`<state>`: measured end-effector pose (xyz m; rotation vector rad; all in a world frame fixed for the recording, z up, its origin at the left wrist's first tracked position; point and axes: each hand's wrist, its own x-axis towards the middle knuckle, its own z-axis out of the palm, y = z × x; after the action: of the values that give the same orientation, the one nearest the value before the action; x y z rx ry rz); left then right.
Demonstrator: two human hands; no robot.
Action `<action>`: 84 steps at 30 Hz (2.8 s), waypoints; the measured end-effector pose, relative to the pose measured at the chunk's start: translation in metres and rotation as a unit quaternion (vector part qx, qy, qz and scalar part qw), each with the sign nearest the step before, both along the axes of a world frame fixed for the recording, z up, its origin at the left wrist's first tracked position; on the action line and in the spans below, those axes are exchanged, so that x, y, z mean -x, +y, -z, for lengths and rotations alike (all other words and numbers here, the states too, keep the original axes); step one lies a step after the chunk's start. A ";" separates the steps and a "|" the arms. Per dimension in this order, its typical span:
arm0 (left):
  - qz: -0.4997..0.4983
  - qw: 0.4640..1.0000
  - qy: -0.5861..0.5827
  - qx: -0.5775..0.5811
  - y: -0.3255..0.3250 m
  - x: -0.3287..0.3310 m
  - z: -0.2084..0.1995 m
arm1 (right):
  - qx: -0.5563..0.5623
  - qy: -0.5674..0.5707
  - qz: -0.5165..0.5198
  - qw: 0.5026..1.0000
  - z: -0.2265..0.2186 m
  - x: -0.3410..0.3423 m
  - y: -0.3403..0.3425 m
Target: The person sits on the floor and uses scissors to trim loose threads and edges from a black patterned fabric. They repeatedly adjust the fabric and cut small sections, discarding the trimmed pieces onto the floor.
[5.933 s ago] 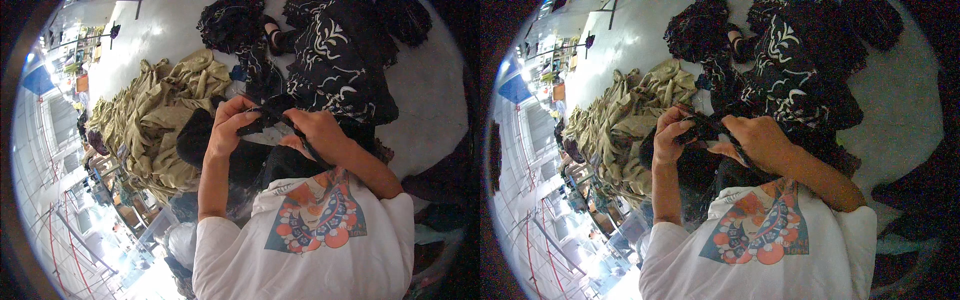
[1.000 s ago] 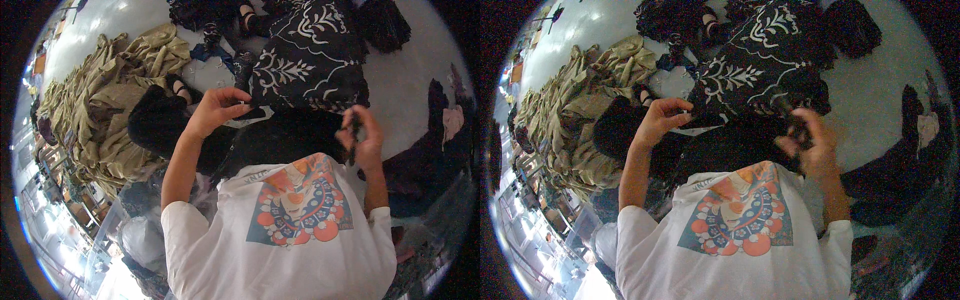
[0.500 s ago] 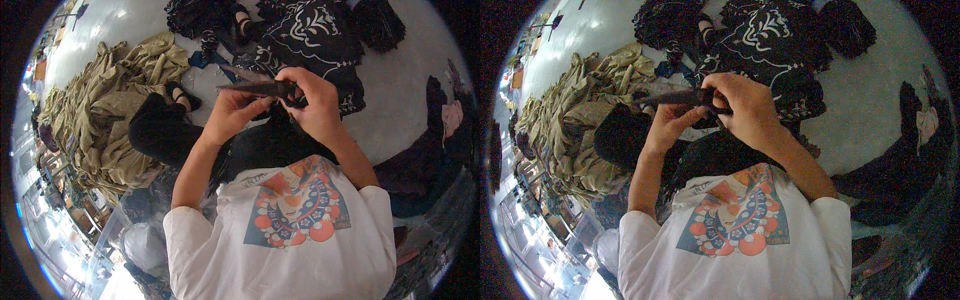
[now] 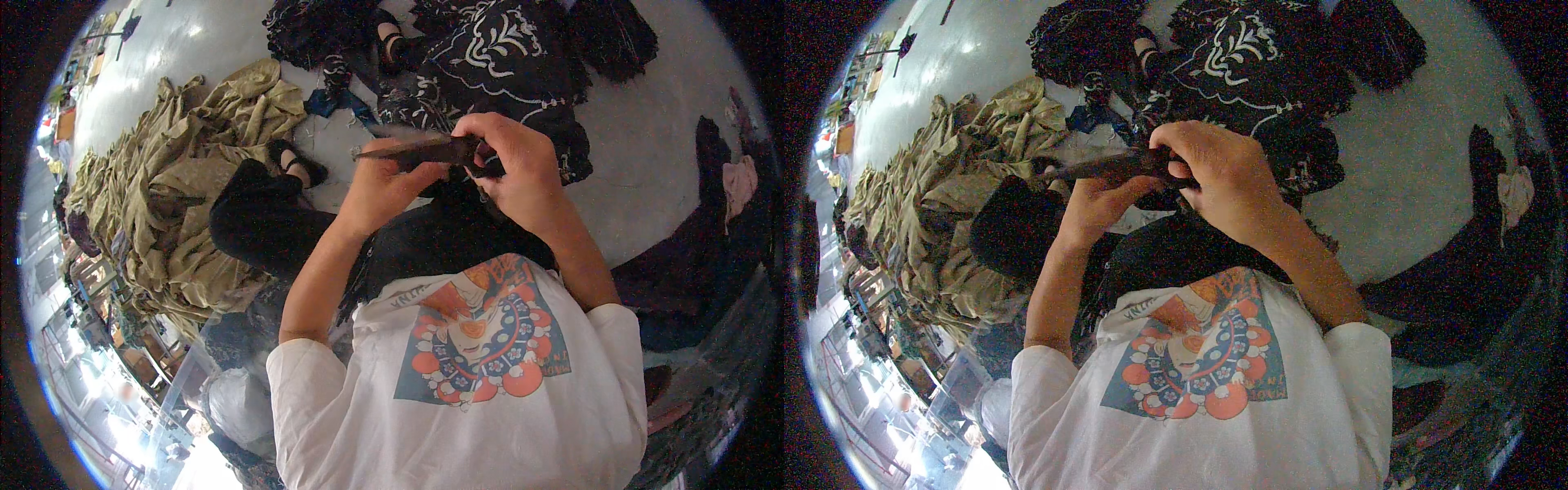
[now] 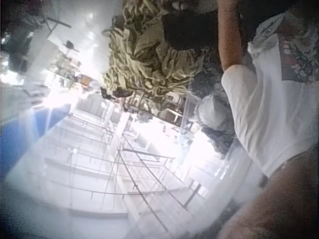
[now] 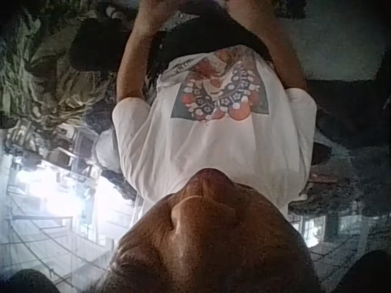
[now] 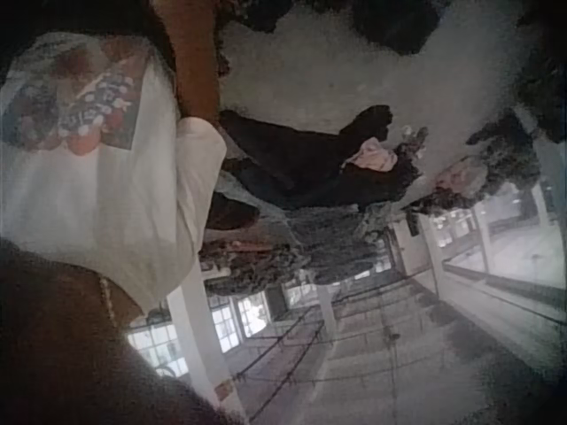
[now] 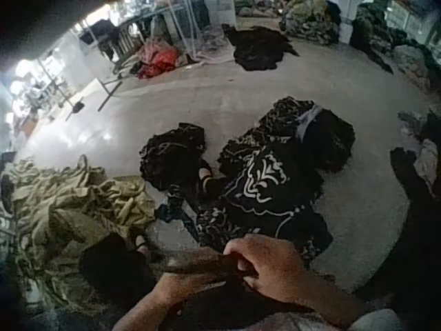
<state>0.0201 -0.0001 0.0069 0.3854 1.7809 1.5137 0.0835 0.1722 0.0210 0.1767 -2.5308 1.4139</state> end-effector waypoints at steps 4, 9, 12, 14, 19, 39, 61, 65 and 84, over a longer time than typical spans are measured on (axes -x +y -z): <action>0.012 1.000 0.002 -0.001 0.005 0.002 -0.004 | -0.011 0.019 0.110 0.994 0.002 0.002 0.009; 0.048 0.964 0.261 0.011 0.007 0.010 0.006 | 0.199 -0.038 0.170 0.964 0.010 0.002 0.009; 0.026 0.918 0.394 -0.025 0.010 0.013 0.009 | 0.236 -0.071 0.165 0.955 0.009 0.003 0.010; -0.017 0.954 0.293 -0.067 0.011 0.006 0.006 | 0.267 -0.093 0.159 0.946 0.008 0.004 0.010; -0.066 0.962 0.175 -0.198 0.018 0.000 0.009 | 0.307 -0.106 0.133 0.936 0.010 0.008 0.015; -0.044 0.957 0.010 -0.286 0.021 0.009 0.008 | 0.040 -0.268 -0.109 0.956 -0.032 -0.043 0.058; -0.079 0.967 -0.019 -0.240 0.021 0.002 0.009 | 0.033 -0.230 -0.042 0.972 -0.012 -0.042 0.042; -0.092 0.951 -0.099 -0.278 0.022 0.005 0.004 | 0.218 -0.371 -0.056 0.901 -0.026 -0.040 0.054; -0.152 0.956 -0.124 -0.216 0.022 0.014 0.013 | 0.229 -0.380 -0.128 0.887 0.000 -0.047 0.052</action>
<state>0.0065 0.0221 -0.0059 0.1212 1.3478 2.0791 0.1309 0.2239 0.0206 -0.1799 -2.6626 2.5514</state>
